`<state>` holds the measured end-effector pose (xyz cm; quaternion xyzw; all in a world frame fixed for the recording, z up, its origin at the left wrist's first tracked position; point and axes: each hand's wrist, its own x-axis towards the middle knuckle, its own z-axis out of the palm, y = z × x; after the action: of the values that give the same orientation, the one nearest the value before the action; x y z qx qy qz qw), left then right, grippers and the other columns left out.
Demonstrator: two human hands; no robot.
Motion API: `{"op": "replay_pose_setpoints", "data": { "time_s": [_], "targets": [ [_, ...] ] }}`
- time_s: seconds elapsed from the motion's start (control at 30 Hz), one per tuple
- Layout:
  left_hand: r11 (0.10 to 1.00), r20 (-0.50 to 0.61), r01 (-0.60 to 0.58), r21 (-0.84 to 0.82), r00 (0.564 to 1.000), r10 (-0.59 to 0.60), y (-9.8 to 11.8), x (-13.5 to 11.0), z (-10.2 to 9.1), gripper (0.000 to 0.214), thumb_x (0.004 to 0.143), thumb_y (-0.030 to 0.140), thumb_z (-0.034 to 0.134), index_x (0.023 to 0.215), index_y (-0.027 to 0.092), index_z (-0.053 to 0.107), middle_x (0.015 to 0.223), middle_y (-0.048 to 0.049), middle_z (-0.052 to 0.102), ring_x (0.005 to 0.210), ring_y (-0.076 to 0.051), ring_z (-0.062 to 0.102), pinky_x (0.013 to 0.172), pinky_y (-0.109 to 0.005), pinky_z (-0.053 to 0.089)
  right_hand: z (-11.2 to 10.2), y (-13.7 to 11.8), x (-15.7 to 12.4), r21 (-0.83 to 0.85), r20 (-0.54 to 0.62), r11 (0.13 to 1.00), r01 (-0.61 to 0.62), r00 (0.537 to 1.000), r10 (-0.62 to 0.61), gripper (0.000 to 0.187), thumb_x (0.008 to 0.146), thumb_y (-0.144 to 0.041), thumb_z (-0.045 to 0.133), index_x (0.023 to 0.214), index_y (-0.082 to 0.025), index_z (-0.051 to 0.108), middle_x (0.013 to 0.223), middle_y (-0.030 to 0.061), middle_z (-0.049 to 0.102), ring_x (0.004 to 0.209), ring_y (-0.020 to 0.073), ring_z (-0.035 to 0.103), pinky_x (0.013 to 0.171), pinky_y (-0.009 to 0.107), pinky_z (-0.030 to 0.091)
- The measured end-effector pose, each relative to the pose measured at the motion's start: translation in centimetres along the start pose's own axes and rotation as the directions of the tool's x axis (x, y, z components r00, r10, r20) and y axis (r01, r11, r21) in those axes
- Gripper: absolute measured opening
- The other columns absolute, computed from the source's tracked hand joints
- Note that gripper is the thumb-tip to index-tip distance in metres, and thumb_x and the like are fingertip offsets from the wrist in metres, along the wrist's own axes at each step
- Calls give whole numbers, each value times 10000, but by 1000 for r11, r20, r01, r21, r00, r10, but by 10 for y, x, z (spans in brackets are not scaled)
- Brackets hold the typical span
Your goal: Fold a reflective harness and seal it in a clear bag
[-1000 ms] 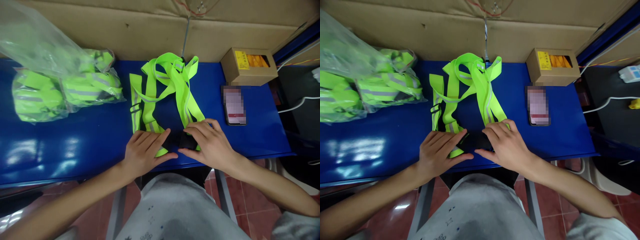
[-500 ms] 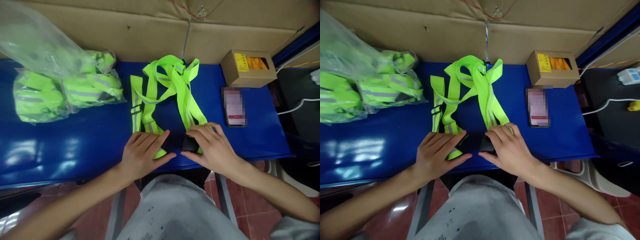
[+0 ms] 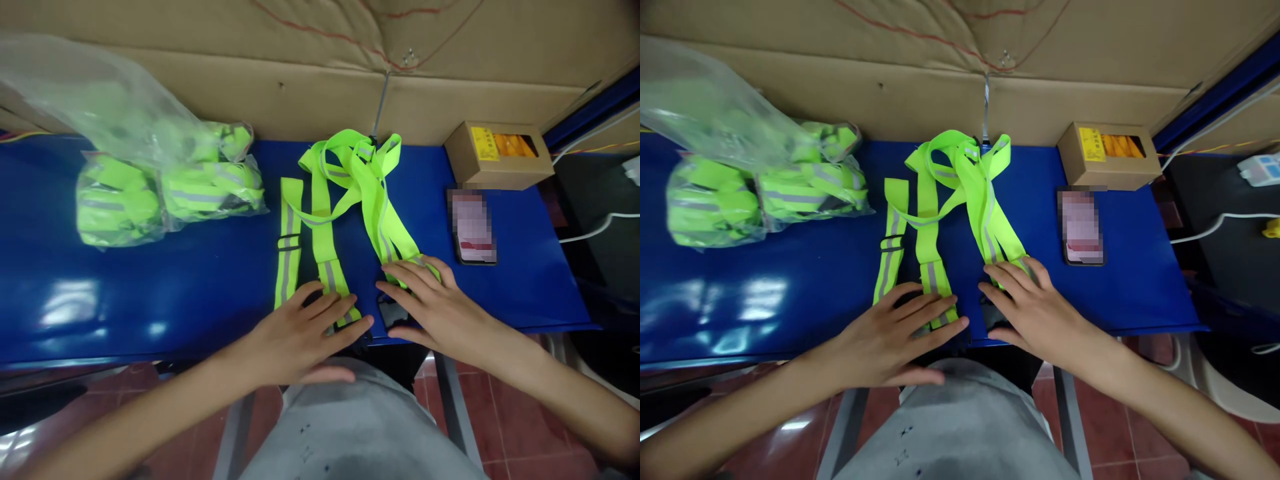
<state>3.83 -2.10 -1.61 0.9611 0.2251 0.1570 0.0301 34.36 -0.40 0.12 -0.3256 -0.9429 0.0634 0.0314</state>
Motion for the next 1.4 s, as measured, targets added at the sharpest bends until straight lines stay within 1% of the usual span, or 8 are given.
{"op": "replay_pose_setpoints", "data": {
  "time_s": [0.13,0.33,0.53,0.73,0.93,1.07,1.23,1.4],
  "targets": [
    [978,-196,202,-53,958,-208,-26,-2,-19,402,1081,460,552,1369,194,642,1258,-119,767,1118,-260,740,938,-411,557,-21,20,25,122,-68,992,29,997,-21,611,1045,-547,607,1537,-190,549,1585,169,563,1477,343,506,1173,553,407],
    [722,-370,653,-226,628,-684,-90,7,-20,279,1003,250,607,1254,158,686,1137,-106,744,879,-196,718,799,-331,588,-14,45,140,41,-197,997,63,979,-54,326,1063,-295,578,1363,-188,651,1472,135,648,1388,319,556,1130,502,349],
    [873,-114,488,-14,866,-486,-136,25,-16,604,926,249,639,1516,192,525,1666,-159,454,1540,-367,436,1237,-572,400,-3,56,186,-18,-175,1000,-2,985,-2,228,1055,-192,481,1034,-207,708,1006,53,751,1035,260,669,1103,511,308],
    [794,-86,605,65,796,-599,-163,39,-17,244,920,300,644,1127,194,719,1057,-121,762,1016,-351,721,906,-467,558,-20,66,174,16,-298,986,-166,941,163,223,1126,-264,426,1149,-187,634,1114,76,765,1009,232,687,1022,427,403],
    [677,-293,735,37,656,-696,-165,45,-35,47,913,219,702,957,219,718,897,-26,698,863,-215,665,766,-342,512,-22,82,188,110,-338,944,-311,881,330,153,1080,-261,536,1209,-203,596,1121,89,766,1055,276,708,979,449,460],
    [557,-247,807,198,591,-768,-148,41,-46,302,907,122,642,1187,206,719,1106,-86,716,983,-291,684,789,-397,540,-3,94,189,76,-317,962,-263,908,273,585,982,-458,719,1456,-180,520,1407,182,644,1317,416,583,1070,592,420],
    [664,-126,703,254,705,-698,-118,54,-41,626,860,232,808,1449,173,604,1422,-219,620,1286,-499,590,1038,-639,476,7,105,179,76,-237,981,-177,953,190,725,934,-566,743,1522,-207,520,1609,206,466,1479,470,414,1150,686,337],
    [782,12,579,231,802,-597,-112,87,-23,445,992,359,688,1387,158,643,1292,-184,702,1214,-416,658,1009,-536,498,-14,117,168,118,-148,955,-273,946,289,807,845,-489,837,1554,-300,502,1735,132,290,1585,505,252,1210,750,245]
  ]
}}
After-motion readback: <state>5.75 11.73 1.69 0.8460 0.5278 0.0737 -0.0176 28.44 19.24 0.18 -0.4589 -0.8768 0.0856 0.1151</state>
